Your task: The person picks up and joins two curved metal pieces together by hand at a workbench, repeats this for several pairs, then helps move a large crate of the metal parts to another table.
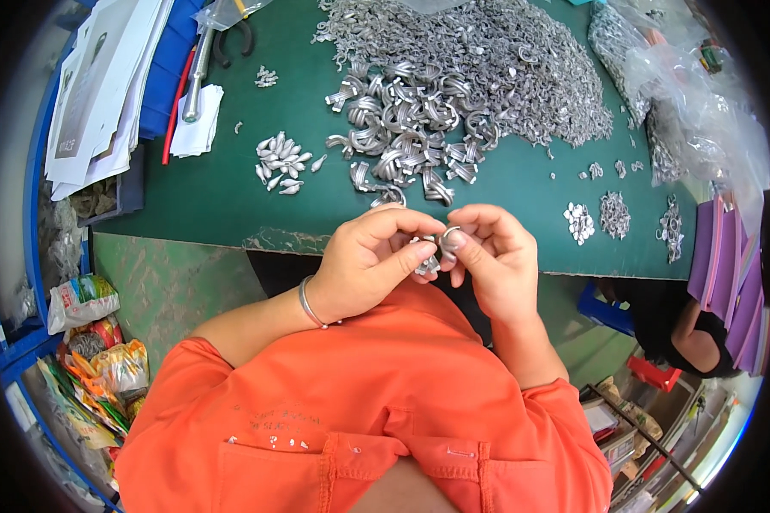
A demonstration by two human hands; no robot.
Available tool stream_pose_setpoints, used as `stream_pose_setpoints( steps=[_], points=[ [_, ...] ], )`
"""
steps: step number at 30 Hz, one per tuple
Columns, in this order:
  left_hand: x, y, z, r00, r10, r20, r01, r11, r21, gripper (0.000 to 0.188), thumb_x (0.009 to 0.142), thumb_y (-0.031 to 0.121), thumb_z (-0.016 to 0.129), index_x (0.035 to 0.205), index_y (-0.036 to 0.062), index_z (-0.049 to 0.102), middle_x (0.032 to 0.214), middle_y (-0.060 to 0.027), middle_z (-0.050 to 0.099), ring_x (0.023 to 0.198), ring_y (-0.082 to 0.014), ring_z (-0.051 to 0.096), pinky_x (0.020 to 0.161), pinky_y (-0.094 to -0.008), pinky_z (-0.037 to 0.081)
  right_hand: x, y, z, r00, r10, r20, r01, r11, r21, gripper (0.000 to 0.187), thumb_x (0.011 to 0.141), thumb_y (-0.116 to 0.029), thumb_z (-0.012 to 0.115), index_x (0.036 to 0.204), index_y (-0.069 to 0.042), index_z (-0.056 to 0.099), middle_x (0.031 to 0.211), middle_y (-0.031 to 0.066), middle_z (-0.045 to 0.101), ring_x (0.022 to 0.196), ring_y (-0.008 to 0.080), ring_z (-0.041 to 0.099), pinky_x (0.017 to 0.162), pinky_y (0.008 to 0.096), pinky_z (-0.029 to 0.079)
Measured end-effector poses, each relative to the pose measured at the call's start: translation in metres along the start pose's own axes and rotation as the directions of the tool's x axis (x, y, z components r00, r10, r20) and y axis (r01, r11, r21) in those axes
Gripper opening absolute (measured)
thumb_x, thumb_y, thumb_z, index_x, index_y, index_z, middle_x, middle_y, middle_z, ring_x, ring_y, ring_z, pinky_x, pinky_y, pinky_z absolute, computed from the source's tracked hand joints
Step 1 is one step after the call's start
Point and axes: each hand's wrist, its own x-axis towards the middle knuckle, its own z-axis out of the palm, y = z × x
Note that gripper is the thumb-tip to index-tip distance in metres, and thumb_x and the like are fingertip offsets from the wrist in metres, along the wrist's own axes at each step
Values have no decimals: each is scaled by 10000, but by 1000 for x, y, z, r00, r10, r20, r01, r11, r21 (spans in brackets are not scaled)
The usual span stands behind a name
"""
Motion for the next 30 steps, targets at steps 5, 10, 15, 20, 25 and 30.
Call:
stream_pose_setpoints(
  steps=[5,10,15,20,25,30],
  points=[
    [-1,5,-2,1000,-23,-13,22,1000,-7,103,837,7,523,930,-36,538,892,-54,516,692,-102,589,589,-208,494,6,6,-19,947,247,207,-321,783,533,166,824,15,473,981,55,509,781,142,593,562,136,545,408,217,413],
    [-1,2,-4,998,-38,-40,38,999,-11,105,841,-15,502,944,-33,517,848,-75,515,666,-129,567,554,-237,493,7,6,-22,931,214,296,-356,710,608,194,808,40,465,998,57,500,805,155,599,545,146,535,424,225,426],
    [-1,0,-6,996,-33,-81,24,995,-101,102,843,-15,500,943,-29,515,836,-80,528,642,-130,564,532,-239,492,8,-7,-8,994,105,-27,-86,916,392,264,724,99,421,970,63,511,933,162,570,677,154,553,487,244,476],
    [0,0,-8,998,-17,-58,10,993,-121,122,849,24,519,963,-19,515,828,-46,535,671,-102,578,582,-218,505,33,-9,-22,911,-401,-98,277,770,-575,115,709,30,620,820,3,605,713,38,543,602,116,509,511,224,401],
    [0,0,-8,996,0,-91,-11,993,-120,97,844,-13,500,939,-26,512,841,-86,526,649,-130,558,531,-244,500,51,-5,-3,844,-531,80,296,336,-894,130,702,-67,671,810,-29,612,760,94,539,636,240,552,574,309,455],
    [1,-2,-8,998,17,-67,-25,992,-120,96,842,-17,500,937,-29,510,858,-89,517,679,-128,548,543,-249,506,54,0,-15,794,-605,58,331,351,-876,97,745,-77,637,812,-18,600,744,92,544,620,211,540,546,288,442]
  ],
)
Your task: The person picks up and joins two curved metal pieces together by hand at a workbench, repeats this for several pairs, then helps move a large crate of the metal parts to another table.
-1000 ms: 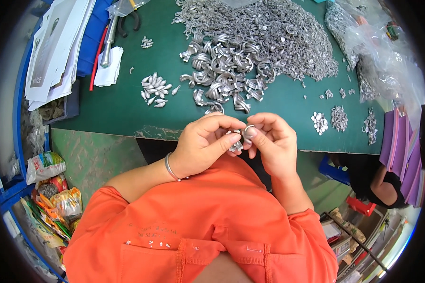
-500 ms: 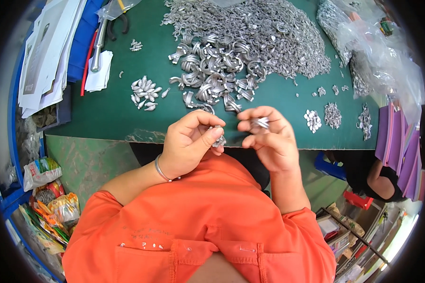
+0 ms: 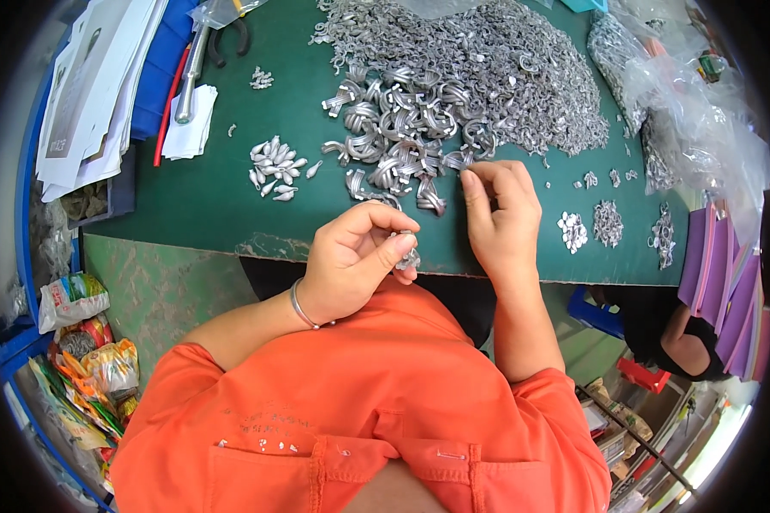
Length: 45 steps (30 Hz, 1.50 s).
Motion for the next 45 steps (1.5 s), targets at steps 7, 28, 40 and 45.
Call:
stream_pose_setpoints(
  steps=[7,28,40,45],
  points=[
    [1,1,0,1000,-18,14,18,1000,-4,110,848,5,509,953,-28,511,840,-52,526,679,-108,582,585,-224,503,-5,5,-28,756,400,518,-591,78,803,175,884,-144,491,898,22,546,787,77,561,500,55,363,398,158,270],
    [3,11,3,986,-165,7,165,985,-58,297,835,1,525,1126,-29,476,886,-75,557,711,-119,579,603,-249,523,-28,-23,-21,952,57,299,-232,775,588,120,791,59,539,905,46,573,861,82,589,626,69,498,512,191,400],
    [0,4,1,999,-18,-39,20,997,68,208,844,5,512,1049,-29,504,850,-84,578,681,-122,580,589,-247,520,-37,-30,-15,978,-172,121,100,887,451,237,679,66,654,859,6,513,844,117,620,500,80,495,443,196,412],
    [-3,5,-3,992,-50,-113,47,999,-25,155,857,38,497,997,-26,512,822,-94,577,621,-135,579,540,-254,503,-21,-15,-15,983,-155,95,143,982,121,231,664,2,672,863,-8,556,788,121,554,695,244,560,577,307,462]
  ],
)
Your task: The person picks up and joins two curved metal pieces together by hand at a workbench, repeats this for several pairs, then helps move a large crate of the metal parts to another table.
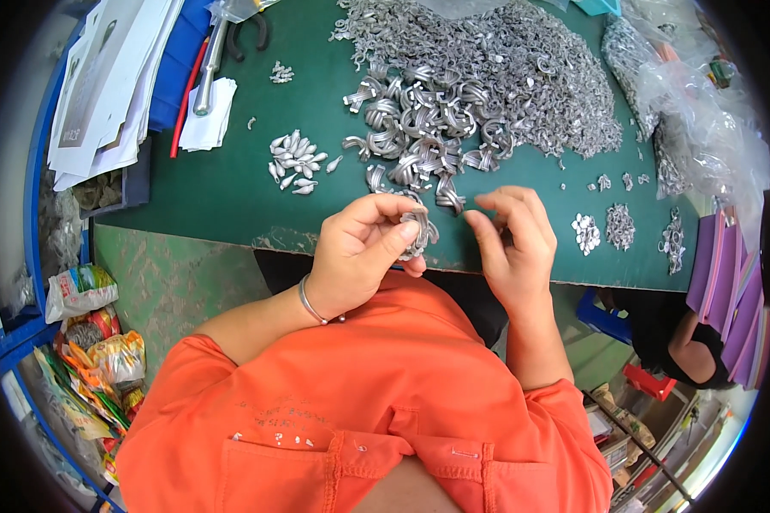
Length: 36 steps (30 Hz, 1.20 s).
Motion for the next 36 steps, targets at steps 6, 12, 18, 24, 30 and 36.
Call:
stream_pose_setpoints(
  steps=[6,12,18,24,30,36],
  points=[
    [1,-3,-1,999,32,-20,-33,999,-43,154,861,44,480,993,-34,496,813,-108,567,592,-151,573,512,-264,494,5,-2,8,978,149,144,-128,981,-145,229,681,-87,686,870,-27,572,837,98,528,668,249,556,572,310,465],
    [1,-2,-3,999,38,0,-38,997,-68,157,864,36,477,1006,-28,491,823,-95,568,618,-136,575,548,-253,497,-1,4,-6,780,485,394,-613,471,634,183,766,-47,640,913,26,560,804,69,584,598,57,479,465,181,385],
    [2,-2,-5,998,45,40,-40,994,-106,156,869,27,471,1017,-17,494,833,-77,574,655,-112,579,588,-233,500,-10,14,-7,779,325,536,-551,-53,833,197,789,-34,597,968,41,567,823,129,608,499,70,443,385,164,340],
    [1,-4,-6,997,56,50,-50,993,-112,166,868,27,473,1027,-17,491,843,-84,570,653,-113,578,584,-237,503,-11,17,-11,762,307,571,-551,-156,820,200,778,-30,597,959,48,563,833,151,604,509,92,461,384,165,354],
    [0,-3,-7,995,88,51,-80,986,-148,163,867,31,474,1021,-17,487,841,-90,569,650,-118,579,575,-241,506,2,20,-15,879,189,438,-432,-73,899,160,748,37,556,905,25,530,854,146,547,675,190,558,422,209,443],
    [1,-4,-5,995,94,-29,-96,988,-117,173,857,57,488,1009,-24,478,814,-118,556,550,-165,558,480,-272,482,21,-1,16,990,16,143,-2,996,-92,135,682,-48,667,785,-27,582,766,97,552,629,248,551,554,325,464]
  ],
)
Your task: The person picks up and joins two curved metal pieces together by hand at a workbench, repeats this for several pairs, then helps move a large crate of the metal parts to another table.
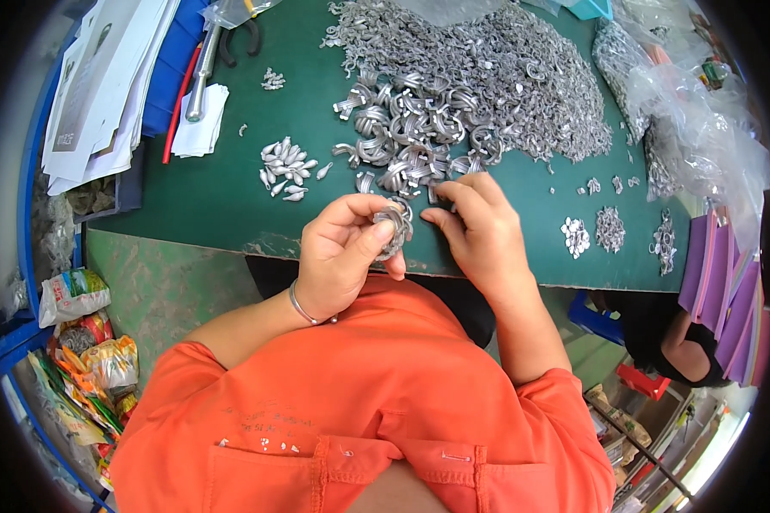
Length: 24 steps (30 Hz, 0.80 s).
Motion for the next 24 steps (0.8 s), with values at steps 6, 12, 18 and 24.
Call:
stream_pose_setpoints(
  steps=[6,12,18,24],
  points=[
    [1,0,0,1000,-9,6,9,1000,-5,161,853,49,485,997,-23,479,823,-121,558,548,-167,557,478,-274,481,-12,11,-2,960,276,51,-279,919,279,53,790,-46,587,832,-15,575,702,68,578,551,155,517,495,229,416],
    [2,2,-2,999,-18,47,21,997,-68,154,864,32,476,1009,-19,486,841,-98,564,628,-132,575,547,-258,510,-18,20,-20,830,271,488,-469,-135,873,103,848,-73,523,916,2,544,766,124,596,485,72,413,385,168,285],
    [2,3,-1,998,-11,56,15,997,-71,151,865,31,473,1007,-20,486,849,-104,562,638,-131,575,554,-258,507,-13,27,-29,899,223,377,-276,-380,883,151,808,-110,502,912,0,504,785,136,518,443,148,427,329,193,276],
    [2,2,0,1000,-21,22,21,1000,-9,157,854,46,483,995,-23,478,823,-114,548,559,-161,555,485,-274,489,15,16,-15,993,35,-114,-50,989,-138,169,723,-73,652,887,-54,614,688,45,540,540,199,540,482,283,434]
  ],
)
